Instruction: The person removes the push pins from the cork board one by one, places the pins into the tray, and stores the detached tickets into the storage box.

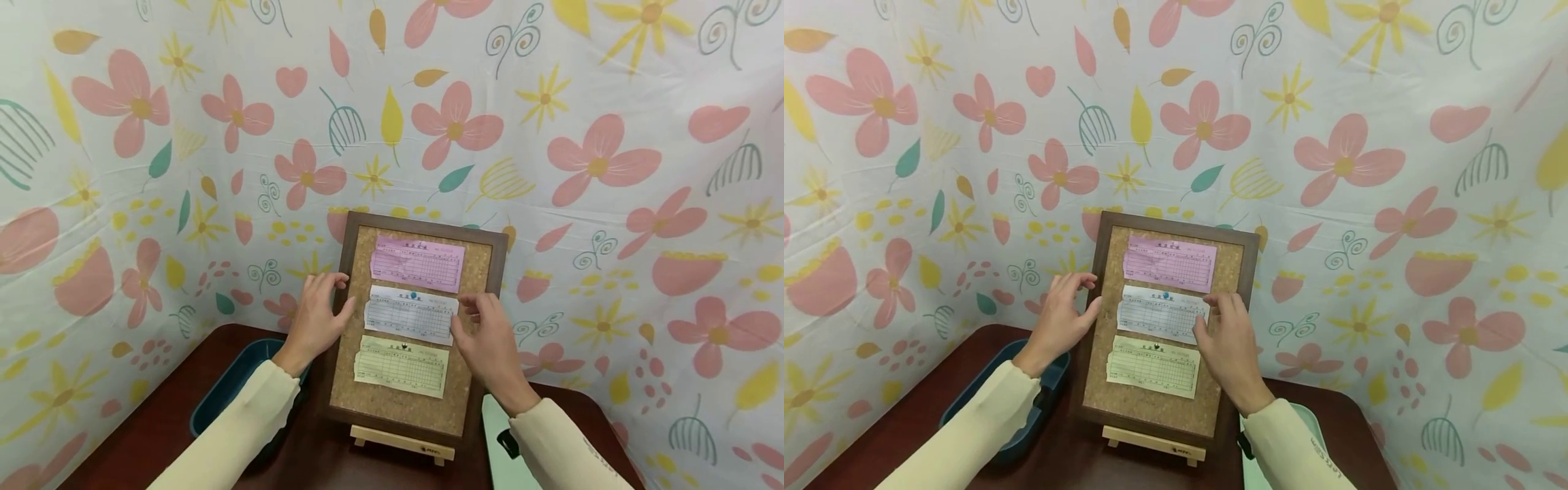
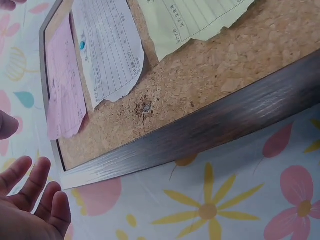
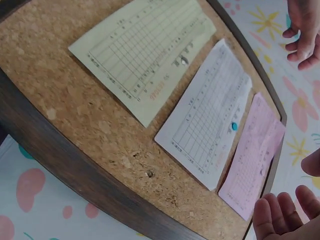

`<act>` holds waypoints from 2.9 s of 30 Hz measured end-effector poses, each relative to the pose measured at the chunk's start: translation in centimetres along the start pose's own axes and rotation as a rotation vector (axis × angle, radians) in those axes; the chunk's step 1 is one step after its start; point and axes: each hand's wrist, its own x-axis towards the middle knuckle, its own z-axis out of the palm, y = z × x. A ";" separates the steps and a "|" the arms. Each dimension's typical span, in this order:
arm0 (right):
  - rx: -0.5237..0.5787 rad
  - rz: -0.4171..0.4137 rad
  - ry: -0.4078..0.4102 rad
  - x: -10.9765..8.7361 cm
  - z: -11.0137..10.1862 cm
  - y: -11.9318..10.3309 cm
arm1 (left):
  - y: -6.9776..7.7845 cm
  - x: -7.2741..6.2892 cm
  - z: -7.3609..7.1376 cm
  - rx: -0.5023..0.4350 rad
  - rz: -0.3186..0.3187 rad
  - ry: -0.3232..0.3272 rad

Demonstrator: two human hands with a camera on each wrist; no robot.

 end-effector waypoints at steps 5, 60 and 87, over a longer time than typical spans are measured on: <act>-0.014 0.016 -0.008 1.4 0.5 0.0 | -0.2 1.0 0.7 0.031 0.040 0.011; -0.134 0.171 -0.082 11.9 7.0 -0.7 | 0.7 9.6 5.4 0.211 -0.104 -0.078; -0.165 0.138 0.011 12.9 7.6 0.4 | 1.0 9.4 5.2 0.194 -0.067 -0.065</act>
